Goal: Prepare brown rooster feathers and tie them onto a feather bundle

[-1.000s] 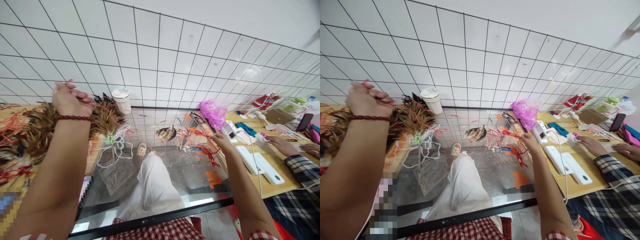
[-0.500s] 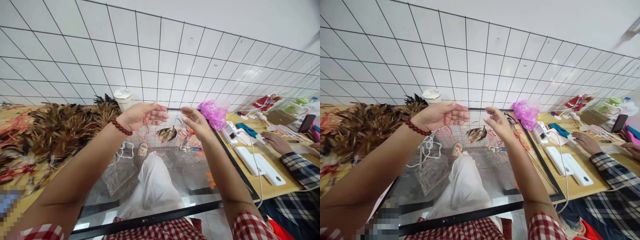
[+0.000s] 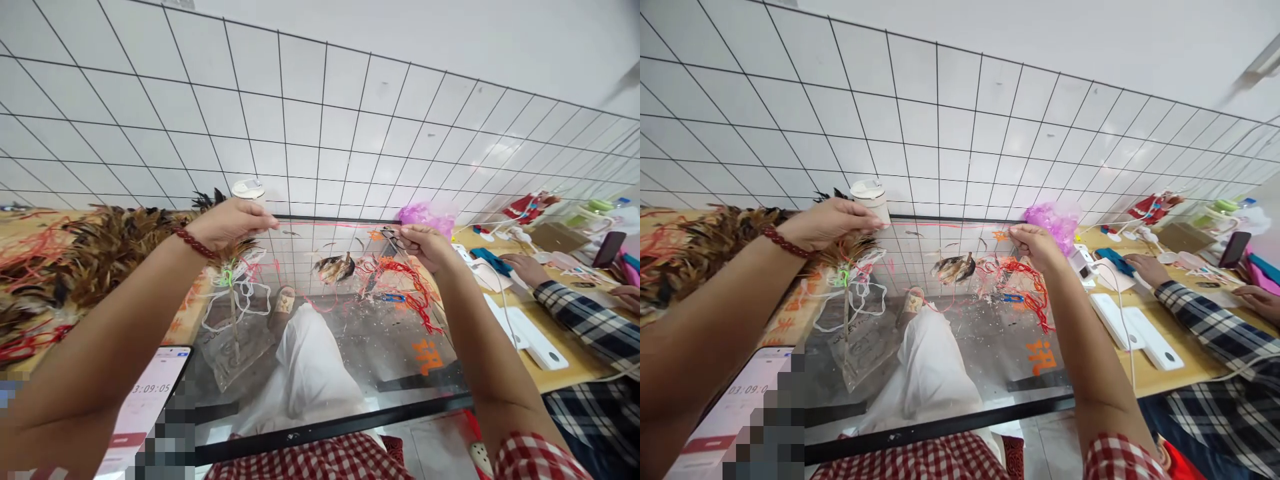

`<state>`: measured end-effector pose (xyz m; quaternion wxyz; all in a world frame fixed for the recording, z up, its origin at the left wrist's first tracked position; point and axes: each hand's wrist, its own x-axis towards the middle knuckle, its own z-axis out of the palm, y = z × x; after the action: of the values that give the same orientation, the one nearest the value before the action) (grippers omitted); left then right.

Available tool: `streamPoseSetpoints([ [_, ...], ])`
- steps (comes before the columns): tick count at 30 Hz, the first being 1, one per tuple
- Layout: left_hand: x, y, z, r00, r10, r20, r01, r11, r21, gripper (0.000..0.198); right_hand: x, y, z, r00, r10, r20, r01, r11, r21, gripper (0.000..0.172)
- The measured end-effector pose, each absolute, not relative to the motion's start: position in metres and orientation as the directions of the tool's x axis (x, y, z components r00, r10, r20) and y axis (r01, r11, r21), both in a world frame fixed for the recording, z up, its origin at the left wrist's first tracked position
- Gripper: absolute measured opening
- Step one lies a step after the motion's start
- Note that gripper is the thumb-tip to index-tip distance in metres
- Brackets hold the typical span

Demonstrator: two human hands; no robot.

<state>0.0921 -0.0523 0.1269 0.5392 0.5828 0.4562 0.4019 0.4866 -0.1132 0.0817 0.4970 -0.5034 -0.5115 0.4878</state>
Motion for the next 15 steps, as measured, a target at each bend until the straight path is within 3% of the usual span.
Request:
streamPoseSetpoints([
  [3,0.071,-0.043,0.134,0.113,0.992,-0.059,0.081,0.05,0.995,0.01,0.514,-0.121,0.072,0.049,0.998,-0.027,0.082,-0.031,-0.996,0.029],
  [7,0.047,-0.032,0.159,-0.114,0.993,-0.009,-0.276,-0.023,0.961,0.017,0.537,-0.13,0.057,0.121,0.99,-0.068,0.044,-0.074,-0.996,0.031],
  [10,0.03,-0.027,0.18,-0.301,0.954,0.009,-0.392,-0.132,0.911,0.023,0.551,-0.137,0.042,0.156,0.983,-0.1,0.07,-0.112,-0.991,0.033],
  [13,0.028,-0.03,0.198,-0.439,0.898,0.038,-0.368,-0.219,0.904,0.029,0.558,-0.142,0.031,0.226,0.967,-0.122,0.313,-0.19,-0.93,0.027],
  [15,0.045,-0.039,0.205,-0.368,0.921,0.127,-0.257,-0.231,0.938,0.027,0.548,-0.14,0.034,0.244,0.966,-0.086,0.479,-0.197,-0.855,0.028],
])
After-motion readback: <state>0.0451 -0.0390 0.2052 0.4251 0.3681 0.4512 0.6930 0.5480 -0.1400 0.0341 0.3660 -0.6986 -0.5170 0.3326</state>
